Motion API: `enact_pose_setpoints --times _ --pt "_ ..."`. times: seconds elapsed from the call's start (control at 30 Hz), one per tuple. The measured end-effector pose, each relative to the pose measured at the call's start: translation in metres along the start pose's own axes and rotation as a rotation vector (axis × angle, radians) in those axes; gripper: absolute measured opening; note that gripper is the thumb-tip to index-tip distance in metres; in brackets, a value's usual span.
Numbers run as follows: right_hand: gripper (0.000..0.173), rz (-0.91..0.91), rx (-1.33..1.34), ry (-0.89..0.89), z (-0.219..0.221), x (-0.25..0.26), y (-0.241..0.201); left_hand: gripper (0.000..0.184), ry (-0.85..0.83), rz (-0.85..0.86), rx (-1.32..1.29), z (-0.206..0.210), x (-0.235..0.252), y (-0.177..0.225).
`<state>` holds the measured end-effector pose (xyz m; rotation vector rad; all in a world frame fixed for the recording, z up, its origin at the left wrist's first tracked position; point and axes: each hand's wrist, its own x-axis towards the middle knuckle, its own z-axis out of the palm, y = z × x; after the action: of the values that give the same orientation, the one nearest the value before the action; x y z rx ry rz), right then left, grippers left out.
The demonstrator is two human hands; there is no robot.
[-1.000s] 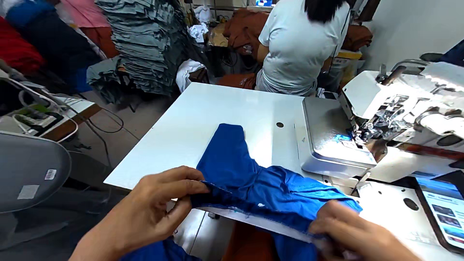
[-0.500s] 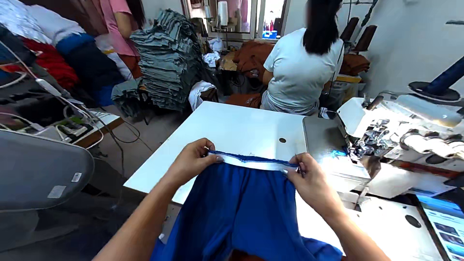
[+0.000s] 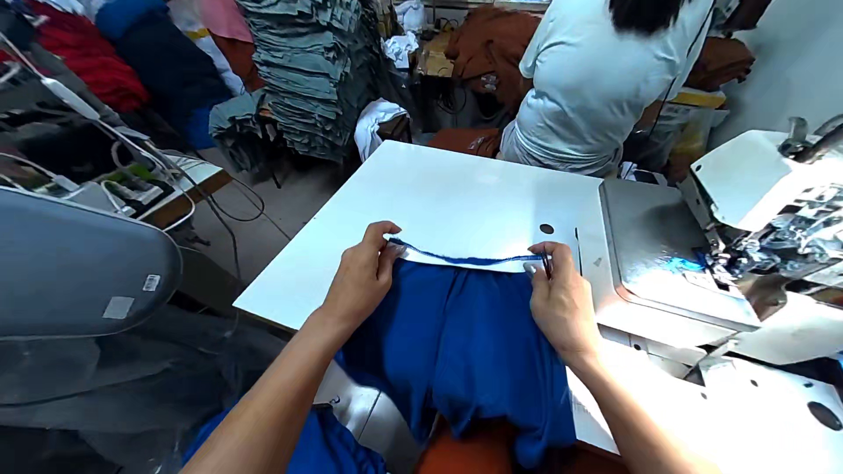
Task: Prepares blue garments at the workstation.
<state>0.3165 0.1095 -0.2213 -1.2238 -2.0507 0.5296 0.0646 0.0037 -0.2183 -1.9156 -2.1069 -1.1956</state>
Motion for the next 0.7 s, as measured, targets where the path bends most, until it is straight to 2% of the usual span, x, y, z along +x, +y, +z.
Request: enact_pose_setpoints --times 0.1,0.2,0.3,0.43,0.5,0.53,0.57,0.6,0.63,0.7 --pt "0.032 -0.093 -0.095 -0.009 0.006 0.014 0.004 0.024 0.006 0.161 0.025 -0.002 0.013 -0.025" --pt "0.027 -0.055 -0.105 -0.101 0.007 0.022 0.002 0.019 -0.097 0.128 -0.018 -0.01 0.026 -0.033" --pt "0.026 -0.091 -0.098 -0.118 -0.022 0.055 -0.03 0.025 -0.171 0.115 0.021 -0.053 0.065 -0.024" --pt "0.032 -0.339 -0.059 0.177 -0.078 0.122 -0.094 0.032 0.024 0.17 0.078 -0.13 0.13 0.037" --pt "0.033 -0.418 0.047 0.315 -0.107 0.15 -0.118 0.029 0.193 0.194 0.078 -0.164 0.149 0.055" --pt "0.029 -0.439 0.144 0.385 -0.12 0.158 -0.126 0.024 0.289 0.266 0.06 -0.178 0.155 0.045" --pt "0.018 -0.457 0.246 0.427 -0.131 0.158 -0.132 0.022 0.344 0.414 0.04 -0.193 0.16 0.017" --pt "0.006 -0.479 0.331 0.432 -0.14 0.15 -0.132 0.026 0.322 0.563 0.044 -0.206 0.158 -0.013" --pt "0.005 -0.507 0.39 0.384 -0.146 0.136 -0.126 0.025 0.33 0.544 0.024 -0.205 0.139 -0.018" --pt "0.013 -0.628 0.383 0.158 -0.149 0.09 -0.095 0.022 0.208 0.451 -0.054 -0.177 0.072 -0.003"
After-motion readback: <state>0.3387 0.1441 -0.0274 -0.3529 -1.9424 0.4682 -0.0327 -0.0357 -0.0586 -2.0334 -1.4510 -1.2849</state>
